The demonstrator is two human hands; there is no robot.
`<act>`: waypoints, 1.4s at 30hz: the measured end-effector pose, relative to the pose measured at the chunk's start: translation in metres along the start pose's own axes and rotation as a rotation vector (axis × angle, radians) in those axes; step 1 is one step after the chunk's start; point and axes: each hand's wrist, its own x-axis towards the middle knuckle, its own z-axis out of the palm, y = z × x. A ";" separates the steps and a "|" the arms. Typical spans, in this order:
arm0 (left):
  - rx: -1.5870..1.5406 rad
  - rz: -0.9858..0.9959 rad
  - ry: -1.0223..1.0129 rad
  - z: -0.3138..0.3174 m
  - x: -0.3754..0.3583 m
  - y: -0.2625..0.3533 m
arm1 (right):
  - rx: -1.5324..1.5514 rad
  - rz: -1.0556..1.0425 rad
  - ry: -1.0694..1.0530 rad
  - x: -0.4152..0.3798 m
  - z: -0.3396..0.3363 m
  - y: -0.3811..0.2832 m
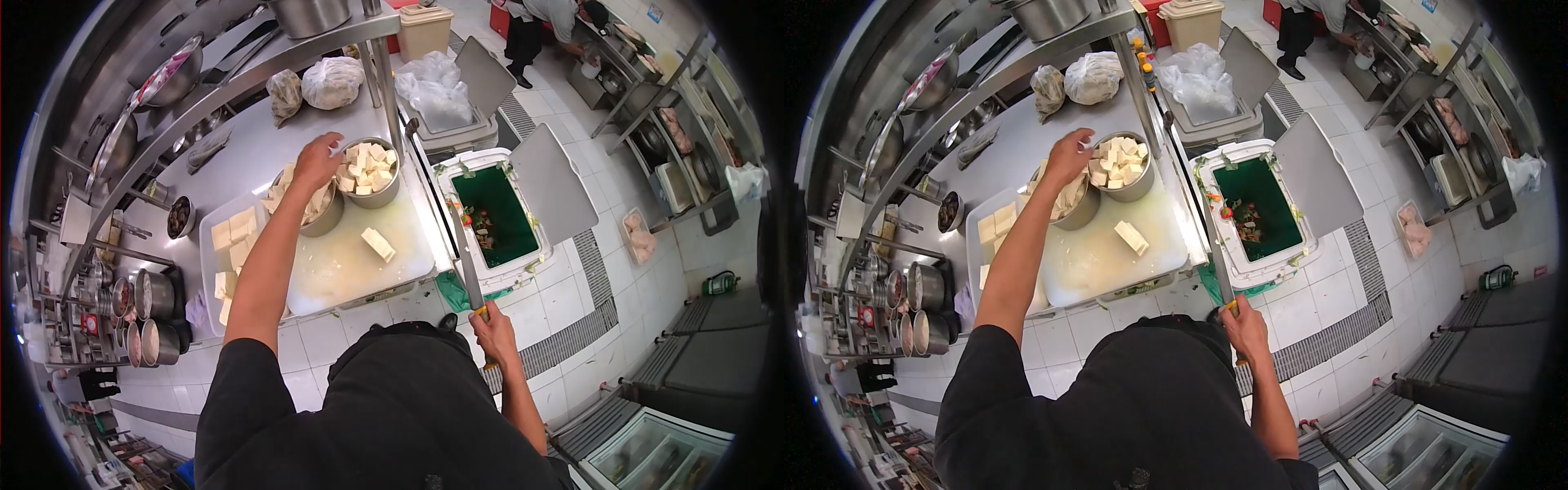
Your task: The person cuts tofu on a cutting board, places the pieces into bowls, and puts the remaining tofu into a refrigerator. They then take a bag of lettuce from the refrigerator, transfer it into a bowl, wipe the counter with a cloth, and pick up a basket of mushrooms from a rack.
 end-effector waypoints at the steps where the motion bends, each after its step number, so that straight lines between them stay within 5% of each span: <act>1: -0.002 -0.002 -0.001 -0.005 -0.002 0.008 | -0.013 0.002 -0.001 0.000 0.001 0.001; 3: -0.172 -0.048 -0.008 -0.011 -0.010 0.023 | -0.028 0.001 -0.001 0.001 0.001 0.003; 5: -0.304 0.121 -0.300 -0.007 -0.044 0.051 | -0.047 0.003 -0.009 0.000 0.004 0.012; 6: -0.205 0.107 -0.546 -0.010 -0.066 0.067 | -0.033 -0.053 0.031 0.003 0.008 0.019; 8: 0.062 0.596 -0.670 0.023 -0.097 0.055 | -0.023 -0.114 0.064 0.005 0.010 0.022; 11: 0.308 0.562 -0.727 0.065 -0.136 0.034 | -0.011 -0.118 0.046 0.007 0.008 0.014; 18: 0.064 0.319 -0.645 0.067 -0.139 0.017 | -0.052 -0.109 0.012 0.007 0.005 0.006; 20: -0.363 -0.131 -0.563 0.062 -0.136 0.015 | -0.039 -0.106 0.024 0.007 0.004 0.009; 23: -0.634 -0.068 -0.450 0.045 -0.100 0.016 | 0.001 -0.015 -0.008 0.000 0.002 0.001; 25: -0.586 -0.104 -0.362 0.021 -0.065 0.034 | -0.011 -0.009 -0.018 -0.002 0.002 0.001; 28: -0.056 -0.061 -0.310 0.009 -0.017 0.046 | -0.049 -0.018 -0.050 -0.001 -0.001 -0.009; 34: -0.029 -0.007 -0.268 0.025 0.015 0.034 | -0.072 -0.149 0.059 0.002 0.002 0.003; 42: -0.163 -0.100 -0.298 0.027 0.034 0.017 | -0.018 0.012 -0.012 -0.009 -0.006 0.001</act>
